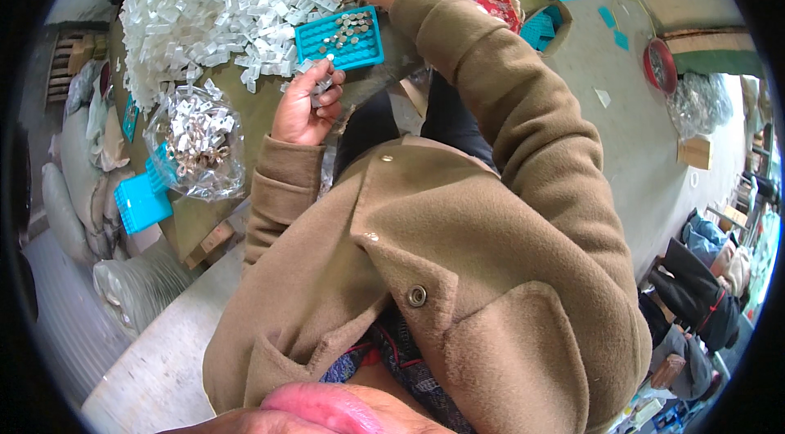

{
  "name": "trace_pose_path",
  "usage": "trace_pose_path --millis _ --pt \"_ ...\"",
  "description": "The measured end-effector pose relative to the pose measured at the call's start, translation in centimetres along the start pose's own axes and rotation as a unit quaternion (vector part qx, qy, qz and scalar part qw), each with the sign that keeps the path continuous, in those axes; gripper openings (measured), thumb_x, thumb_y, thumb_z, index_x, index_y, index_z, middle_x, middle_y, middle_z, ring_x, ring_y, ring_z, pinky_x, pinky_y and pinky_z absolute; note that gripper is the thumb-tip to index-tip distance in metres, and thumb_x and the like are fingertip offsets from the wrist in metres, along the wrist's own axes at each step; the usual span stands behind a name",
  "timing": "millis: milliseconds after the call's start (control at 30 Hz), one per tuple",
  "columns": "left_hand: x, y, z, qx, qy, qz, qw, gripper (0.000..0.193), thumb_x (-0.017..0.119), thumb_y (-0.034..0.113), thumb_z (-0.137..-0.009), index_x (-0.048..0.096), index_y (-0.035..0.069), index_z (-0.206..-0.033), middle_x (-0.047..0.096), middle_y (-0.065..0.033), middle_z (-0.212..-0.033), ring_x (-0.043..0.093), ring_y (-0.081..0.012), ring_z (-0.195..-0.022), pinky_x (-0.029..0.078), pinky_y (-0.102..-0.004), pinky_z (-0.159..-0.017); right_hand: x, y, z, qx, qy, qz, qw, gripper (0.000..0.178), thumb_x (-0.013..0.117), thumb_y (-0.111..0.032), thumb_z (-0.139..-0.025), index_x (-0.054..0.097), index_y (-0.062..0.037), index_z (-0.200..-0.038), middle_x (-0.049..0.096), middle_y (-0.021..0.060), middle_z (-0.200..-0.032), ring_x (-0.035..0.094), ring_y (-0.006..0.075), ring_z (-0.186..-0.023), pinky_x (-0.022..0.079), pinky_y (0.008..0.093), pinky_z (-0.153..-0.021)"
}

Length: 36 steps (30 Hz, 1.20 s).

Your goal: The person repeatedly picks small white plastic pieces and metal fasteners from a table and inserts the fasteners into the plastic pieces. The person places the assembled units into a blue tray and occasionally moves piles of parts aside to access more.

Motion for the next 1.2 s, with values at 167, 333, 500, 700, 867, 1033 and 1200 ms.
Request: trace_pose_path --millis 167,333,500,700,867,1033,1200 --pt "-0.6 0.0 0.2 0.002 -0.013 0.015 1.0 0.011 0.06 0.019 -0.097 0.057 0.009 -0.096 0.061 -0.0051 -0.088 0.046 -0.0051 -0.057 0.034 -0.017 -0.043 2.0 -1.0 0.2 0.026 -0.016 0.093 0.995 0.01 0.067 -0.016 -0.08 0.072 -0.0179 -0.088 0.061 0.0011 -0.096 0.055 0.0217 -0.104 0.038 0.0394 -0.094" --pt "-1.2 0.1 0.1 0.013 -0.013 0.019 1.0 0.011 0.061 0.02 -0.097 0.057 0.009 -0.095 0.062 -0.0049 -0.088 0.046 -0.0054 -0.057 0.034 -0.0174 -0.044 2.0 -0.9 0.3 -0.001 0.03 0.085 0.996 0.012 0.066 -0.019 -0.082 0.07 -0.018 -0.093 0.063 0.0016 -0.095 0.057 0.0228 -0.1 0.041 0.0397 -0.093" --pt "-1.5 0.2 0.0 0.009 -0.005 0.025 1.0 0.01 0.063 0.02 -0.096 0.06 0.011 -0.093 0.065 -0.0037 -0.084 0.049 -0.0058 -0.059 0.034 -0.0181 -0.044 1.0 0.4 -0.3 0.04 0.043 -0.074 0.996 0.013 0.067 -0.022 -0.082 0.067 -0.0116 -0.089 0.067 0.0056 -0.088 0.063 0.0279 -0.092 0.047 0.0418 -0.085" --pt "-1.3 0.6 -0.2 0.025 0.001 0.019 0.999 0.01 0.063 0.02 -0.096 0.06 0.01 -0.094 0.064 -0.0037 -0.083 0.049 -0.0058 -0.059 0.034 -0.018 -0.044 -0.7 0.4 -1.1 0.103 -0.034 -0.274 0.956 0.014 0.068 -0.014 -0.087 0.065 -0.0036 -0.096 0.066 0.0049 -0.08 0.063 0.0123 -0.076 0.051 0.0276 -0.073" --pt "-1.3 1.3 -0.8 0.055 0.012 0.04 0.998 0.015 0.063 0.02 -0.095 0.061 0.006 -0.101 0.064 -0.0042 -0.088 0.048 -0.006 -0.059 0.034 -0.018 -0.044 -1.7 -1.0 -1.2 0.138 -0.034 -0.404 0.904 0.013 0.07 -0.014 -0.086 0.067 -0.0023 -0.088 0.066 0.0058 -0.079 0.061 0.0131 -0.073 0.049 0.028 -0.066" --pt "-2.1 2.8 -1.9 0.047 0.018 0.091 0.995 0.029 0.06 0.023 -0.098 0.058 0.005 -0.12 0.065 -0.003 -0.102 0.047 -0.0052 -0.061 0.035 -0.0176 -0.047 -1.2 -2.8 -0.8 0.173 -0.063 -0.601 0.778 0.011 0.069 -0.009 -0.088 0.065 -0.0017 -0.096 0.065 0.0005 -0.084 0.06 0.0076 -0.078 0.05 0.0247 -0.068" --pt "-2.3 3.2 -3.0 0.028 -0.07 0.182 0.98 0.034 0.055 0.024 -0.101 0.055 0.005 -0.129 0.066 -0.0027 -0.112 0.047 -0.0047 -0.062 0.036 -0.0175 -0.049 -1.4 -5.0 0.8 0.089 -0.085 -0.628 0.768 0.009 0.065 -0.011 -0.092 0.066 -0.0022 -0.092 0.064 0.0003 -0.079 0.061 0.0086 -0.074 0.05 0.0254 -0.065"
Point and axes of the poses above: each hand's wrist, its own z-axis away from the middle knuckle, its own x-axis out of the palm, y = z × x, the point moved 2 cm from there along -z, towards the middle knuckle
